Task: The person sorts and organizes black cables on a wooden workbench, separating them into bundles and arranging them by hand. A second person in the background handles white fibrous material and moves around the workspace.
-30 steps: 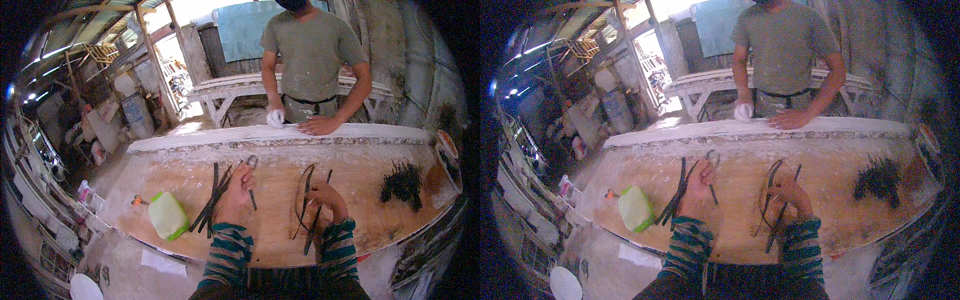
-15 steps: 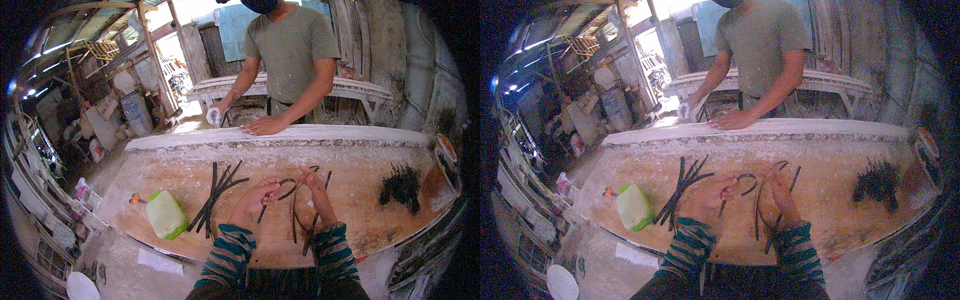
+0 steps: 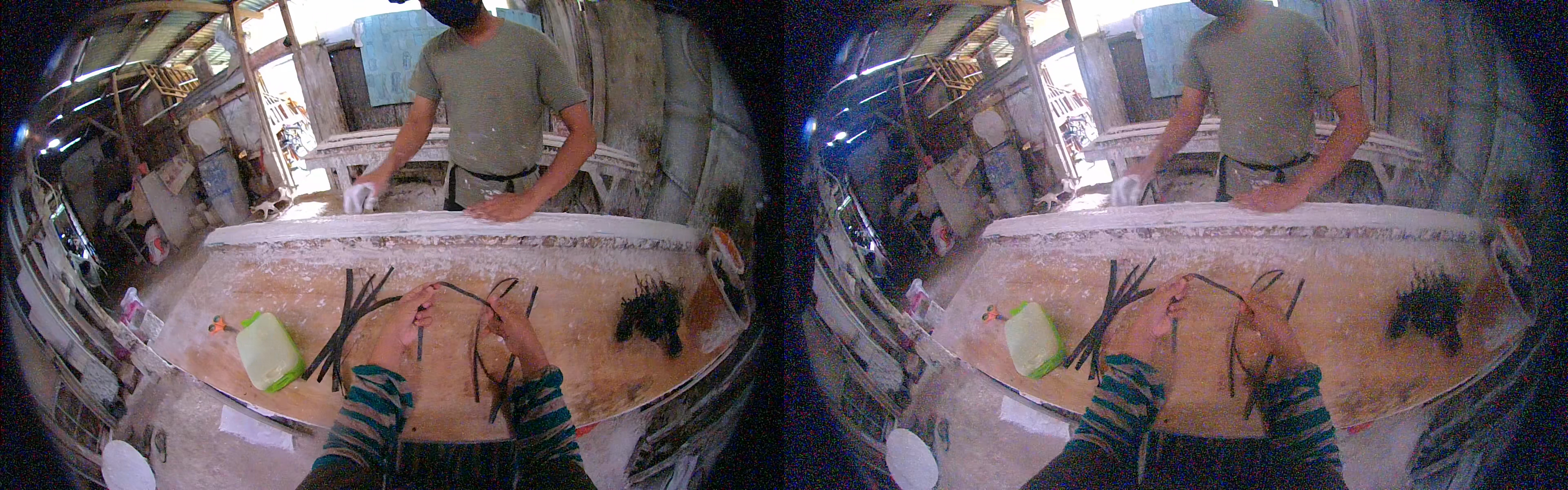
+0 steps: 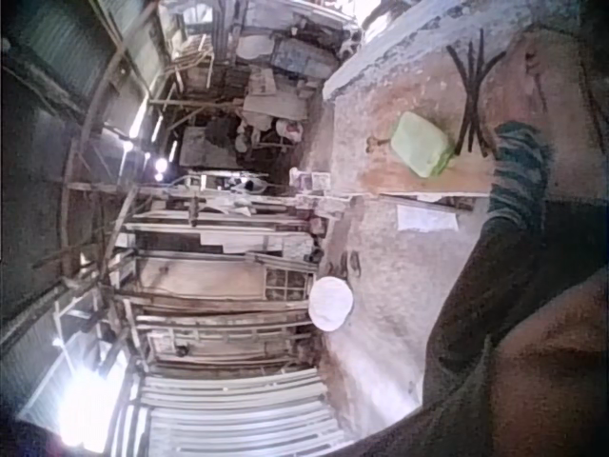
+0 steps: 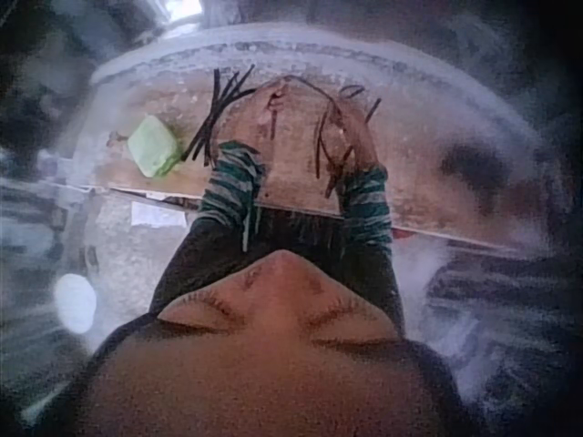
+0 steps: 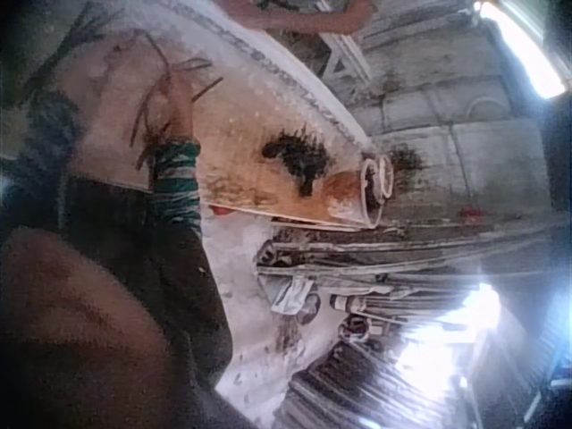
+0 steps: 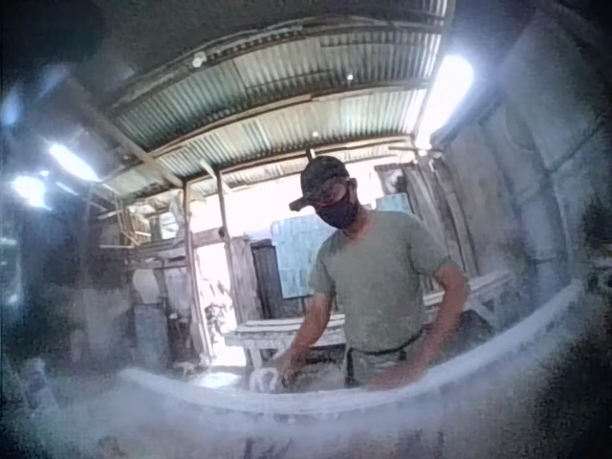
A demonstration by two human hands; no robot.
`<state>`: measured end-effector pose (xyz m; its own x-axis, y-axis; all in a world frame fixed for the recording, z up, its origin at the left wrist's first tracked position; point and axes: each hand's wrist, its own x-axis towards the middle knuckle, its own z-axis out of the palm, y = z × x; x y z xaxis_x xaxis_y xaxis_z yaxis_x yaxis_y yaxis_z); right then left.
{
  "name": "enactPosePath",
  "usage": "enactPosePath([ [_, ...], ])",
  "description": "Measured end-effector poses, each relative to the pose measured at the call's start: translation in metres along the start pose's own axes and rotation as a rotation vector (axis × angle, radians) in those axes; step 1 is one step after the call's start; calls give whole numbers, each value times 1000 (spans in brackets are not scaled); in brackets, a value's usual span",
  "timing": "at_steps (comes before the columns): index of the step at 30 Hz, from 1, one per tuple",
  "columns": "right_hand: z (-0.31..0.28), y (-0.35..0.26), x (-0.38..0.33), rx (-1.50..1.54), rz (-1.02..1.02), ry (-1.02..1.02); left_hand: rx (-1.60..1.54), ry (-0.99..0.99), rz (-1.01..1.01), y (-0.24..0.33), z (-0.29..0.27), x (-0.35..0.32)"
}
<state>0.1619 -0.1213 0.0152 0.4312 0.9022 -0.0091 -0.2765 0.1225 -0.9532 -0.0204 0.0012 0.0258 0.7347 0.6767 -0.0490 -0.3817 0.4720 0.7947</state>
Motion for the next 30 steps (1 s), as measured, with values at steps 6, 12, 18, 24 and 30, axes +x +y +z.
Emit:
enactPosePath([
  [6,-6,-15,-4,148,-44,-67,17,4,11,-6,-24,14],
  [12,-33,-2,13,357,-98,-285,233,42,18,-8,-22,16],
  [18,-13,-25,-3,447,-122,-186,381,44,43,-11,-14,8],
  [24,-20,-24,-1,446,-171,-227,494,75,46,-7,-4,4],
  [30,-19,-30,-4,527,-238,-289,626,103,83,-14,-4,3],
])
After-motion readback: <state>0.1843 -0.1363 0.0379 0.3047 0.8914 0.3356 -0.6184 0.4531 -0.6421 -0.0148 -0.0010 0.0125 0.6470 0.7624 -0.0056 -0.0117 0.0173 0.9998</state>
